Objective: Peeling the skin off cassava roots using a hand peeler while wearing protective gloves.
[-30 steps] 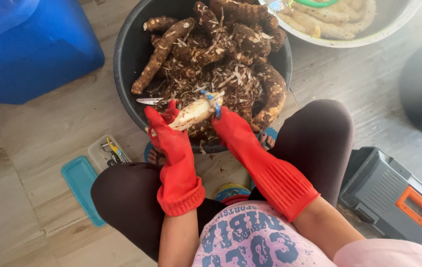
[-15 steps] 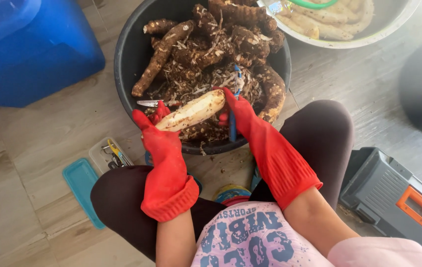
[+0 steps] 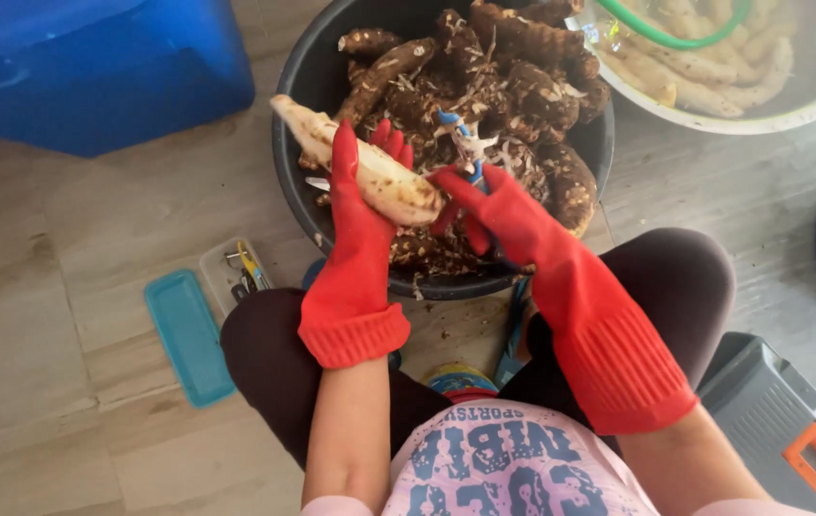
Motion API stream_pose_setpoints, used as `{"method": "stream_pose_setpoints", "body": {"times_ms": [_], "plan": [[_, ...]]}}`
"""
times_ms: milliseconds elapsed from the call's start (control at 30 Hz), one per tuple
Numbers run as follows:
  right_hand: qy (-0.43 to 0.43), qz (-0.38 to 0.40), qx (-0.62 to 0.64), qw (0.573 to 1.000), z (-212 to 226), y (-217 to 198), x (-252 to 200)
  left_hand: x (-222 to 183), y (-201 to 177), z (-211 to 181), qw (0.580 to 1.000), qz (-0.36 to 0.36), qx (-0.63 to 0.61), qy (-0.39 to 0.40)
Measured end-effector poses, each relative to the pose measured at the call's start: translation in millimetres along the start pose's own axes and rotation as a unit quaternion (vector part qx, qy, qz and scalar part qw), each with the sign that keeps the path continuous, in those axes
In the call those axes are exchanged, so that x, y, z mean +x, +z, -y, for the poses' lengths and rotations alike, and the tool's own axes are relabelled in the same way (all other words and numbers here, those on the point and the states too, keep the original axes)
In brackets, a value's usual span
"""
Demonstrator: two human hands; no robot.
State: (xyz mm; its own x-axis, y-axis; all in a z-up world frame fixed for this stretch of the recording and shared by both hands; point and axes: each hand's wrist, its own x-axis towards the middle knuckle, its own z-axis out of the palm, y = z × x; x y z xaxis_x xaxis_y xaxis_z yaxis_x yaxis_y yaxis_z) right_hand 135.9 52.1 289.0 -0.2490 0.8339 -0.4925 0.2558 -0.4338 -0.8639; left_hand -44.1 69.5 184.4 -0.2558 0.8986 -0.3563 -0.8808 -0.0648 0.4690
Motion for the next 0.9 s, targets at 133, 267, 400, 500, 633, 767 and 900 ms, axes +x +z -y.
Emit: {"method": "stream_pose_setpoints", "body": {"times_ms": [133,267,400,500,633,767,900], "plan": [[0.017,-0.003,-0.268,0.963,10.5,-15.4,11.2,18.7,-4.2,-1.2,0.985,0.017,-0.076,-0.154],[-0.109,0.021,-0.460,0.881,-21.0,-15.4,34.6,14.7,18.3,-9.4,0.977,0.007,-0.045,-0.210],[-0.163,0.027,-0.489,0.856,-45.6,-19.8,43.9,23.4,5.0,-4.3,0.971,-0.004,-0.027,-0.237],[-0.237,0.023,-0.508,0.828,-75.0,-18.8,63.6,40.4,-19.1,7.1,0.960,-0.012,0.000,-0.279],[-0.266,-0.019,-0.509,0.819,-99.8,-17.7,80.3,67.2,-49.9,14.2,0.934,0.043,-0.013,-0.353],[-0.273,-0.018,-0.504,0.820,-112.6,-22.9,76.4,82.2,-66.7,17.1,0.891,0.120,-0.034,-0.436],[-0.302,-0.036,-0.512,0.803,-107.3,-22.7,73.0,31.3,-15.1,13.0,0.950,-0.023,-0.007,-0.311]]}}
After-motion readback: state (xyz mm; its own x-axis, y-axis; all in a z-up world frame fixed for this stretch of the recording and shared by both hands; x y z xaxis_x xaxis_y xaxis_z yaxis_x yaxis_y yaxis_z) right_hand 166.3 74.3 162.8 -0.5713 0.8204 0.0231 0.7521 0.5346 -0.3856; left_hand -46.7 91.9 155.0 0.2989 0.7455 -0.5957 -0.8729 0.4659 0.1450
